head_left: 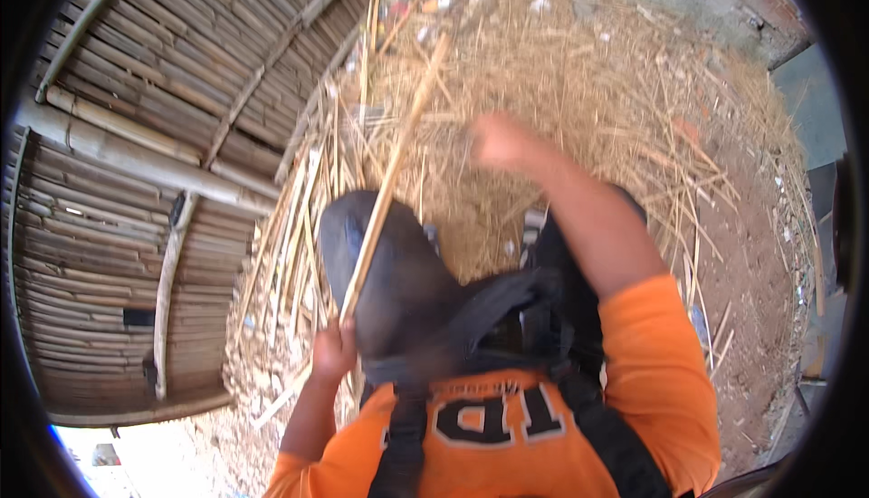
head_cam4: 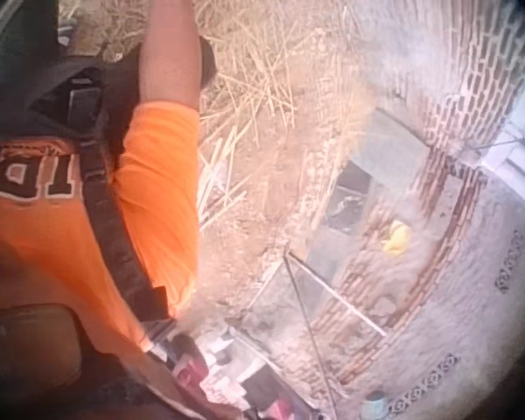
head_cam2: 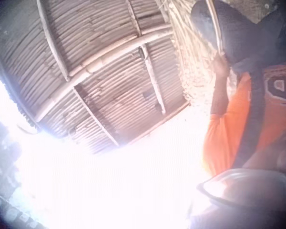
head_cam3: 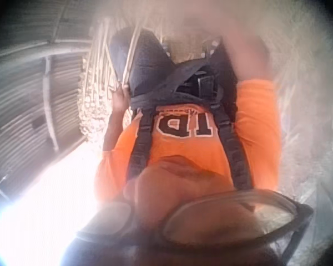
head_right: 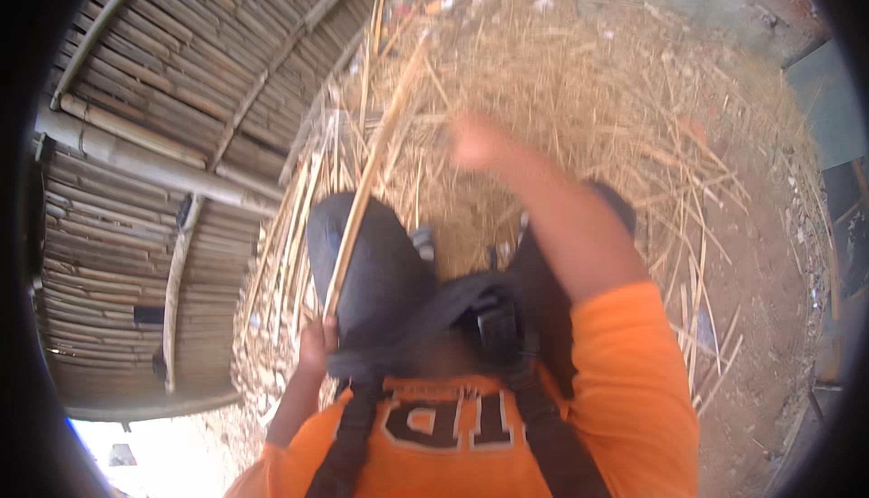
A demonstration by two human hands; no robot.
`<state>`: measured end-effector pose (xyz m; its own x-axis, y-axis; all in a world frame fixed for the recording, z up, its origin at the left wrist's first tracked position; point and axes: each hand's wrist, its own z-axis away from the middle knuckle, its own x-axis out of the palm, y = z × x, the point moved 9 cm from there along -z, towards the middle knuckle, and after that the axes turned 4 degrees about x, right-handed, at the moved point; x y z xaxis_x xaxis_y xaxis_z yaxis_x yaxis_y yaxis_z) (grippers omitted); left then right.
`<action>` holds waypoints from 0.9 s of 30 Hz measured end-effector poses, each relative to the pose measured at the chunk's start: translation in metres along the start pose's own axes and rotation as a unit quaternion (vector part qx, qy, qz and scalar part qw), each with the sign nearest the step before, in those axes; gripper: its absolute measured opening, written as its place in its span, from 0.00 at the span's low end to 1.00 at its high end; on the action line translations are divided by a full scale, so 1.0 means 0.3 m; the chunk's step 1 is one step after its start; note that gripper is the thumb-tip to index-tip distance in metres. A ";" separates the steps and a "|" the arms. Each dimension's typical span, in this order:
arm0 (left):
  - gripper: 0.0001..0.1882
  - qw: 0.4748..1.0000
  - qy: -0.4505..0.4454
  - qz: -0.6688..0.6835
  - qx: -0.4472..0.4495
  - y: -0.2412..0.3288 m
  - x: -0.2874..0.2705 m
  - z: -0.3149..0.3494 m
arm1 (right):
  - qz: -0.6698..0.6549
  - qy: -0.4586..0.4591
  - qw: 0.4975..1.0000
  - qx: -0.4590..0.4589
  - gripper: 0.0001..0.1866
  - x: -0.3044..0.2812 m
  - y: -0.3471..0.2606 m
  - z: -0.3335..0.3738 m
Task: The person thins a bamboo strip by shaving it with a knife. They repeatedly pull the strip through the blade while holding it with one hand.
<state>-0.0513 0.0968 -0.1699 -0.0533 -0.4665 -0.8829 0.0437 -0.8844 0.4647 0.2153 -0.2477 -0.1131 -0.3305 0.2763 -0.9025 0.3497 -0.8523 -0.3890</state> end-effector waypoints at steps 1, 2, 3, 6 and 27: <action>0.21 1.000 0.003 0.018 0.018 0.081 -0.016 -0.045 | -0.041 -0.016 0.996 0.076 0.12 -0.026 0.148 0.015; 0.23 1.000 -0.011 -0.002 0.007 0.109 -0.046 -0.052 | -0.073 -0.005 0.989 0.130 0.12 -0.099 0.241 -0.020; 0.23 1.000 -0.012 0.019 -0.010 0.077 -0.054 -0.055 | -0.093 0.036 0.990 0.099 0.13 -0.133 0.214 -0.045; 0.25 0.997 -0.003 0.083 -0.003 0.066 -0.041 -0.004 | -0.125 0.117 0.985 0.035 0.15 -0.154 0.162 -0.025; 0.22 0.993 0.079 0.082 -0.029 -0.047 -0.120 0.052 | -0.283 0.196 0.908 0.239 0.31 -0.185 0.567 0.039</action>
<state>-0.0657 0.1260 -0.1437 0.1162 -0.5926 -0.7971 0.0975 -0.7918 0.6029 0.2829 -0.4132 -0.1271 0.0321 0.7872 -0.6159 -0.2310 -0.5937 -0.7708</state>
